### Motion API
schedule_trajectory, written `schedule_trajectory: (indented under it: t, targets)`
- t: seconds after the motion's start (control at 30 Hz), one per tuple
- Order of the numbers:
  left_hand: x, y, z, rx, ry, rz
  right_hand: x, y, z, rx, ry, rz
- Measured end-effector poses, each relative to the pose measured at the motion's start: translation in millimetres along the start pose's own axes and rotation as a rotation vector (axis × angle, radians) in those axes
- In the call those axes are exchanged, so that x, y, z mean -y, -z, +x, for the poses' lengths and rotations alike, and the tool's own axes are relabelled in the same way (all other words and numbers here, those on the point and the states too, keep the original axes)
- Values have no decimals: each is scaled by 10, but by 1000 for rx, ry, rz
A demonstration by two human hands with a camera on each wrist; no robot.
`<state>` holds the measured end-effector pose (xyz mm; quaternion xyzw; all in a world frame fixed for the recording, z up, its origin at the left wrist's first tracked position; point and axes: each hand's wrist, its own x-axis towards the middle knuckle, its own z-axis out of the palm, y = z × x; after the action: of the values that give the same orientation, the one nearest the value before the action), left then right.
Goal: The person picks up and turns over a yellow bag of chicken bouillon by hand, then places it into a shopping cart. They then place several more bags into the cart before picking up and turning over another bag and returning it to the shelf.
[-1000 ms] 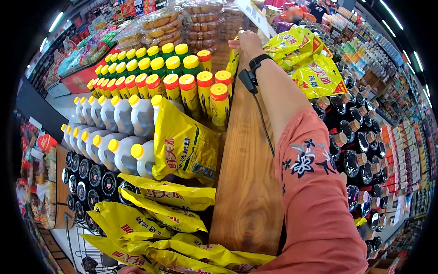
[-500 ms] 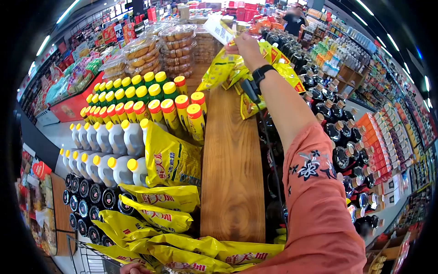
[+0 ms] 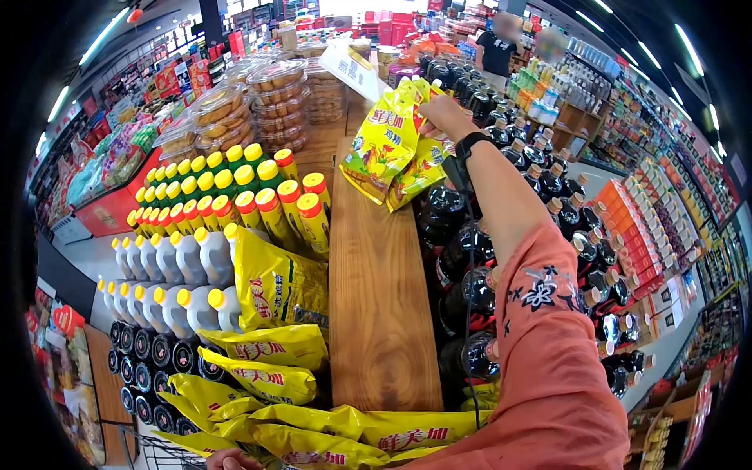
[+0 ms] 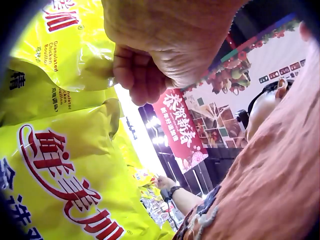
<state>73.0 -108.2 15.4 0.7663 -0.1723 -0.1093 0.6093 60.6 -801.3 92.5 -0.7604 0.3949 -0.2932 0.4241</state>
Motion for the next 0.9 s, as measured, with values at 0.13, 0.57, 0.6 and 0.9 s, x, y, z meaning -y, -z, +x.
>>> schedule_trajectory:
  t: [0.13,0.57,0.6,0.9]
  targets:
    - [-68,-33,35,-8,-1,45,2,-37,8,-16,-33,-86]
    - [-70,-10,65,-21,-60,52,-150,-271,354,-215,477,-398]
    - [-91,-19,77,-18,-94,66,-109,-303,301,-172,417,-308]
    - [-209,29,297,18,-413,283,939,-496,-643,88,398,236]
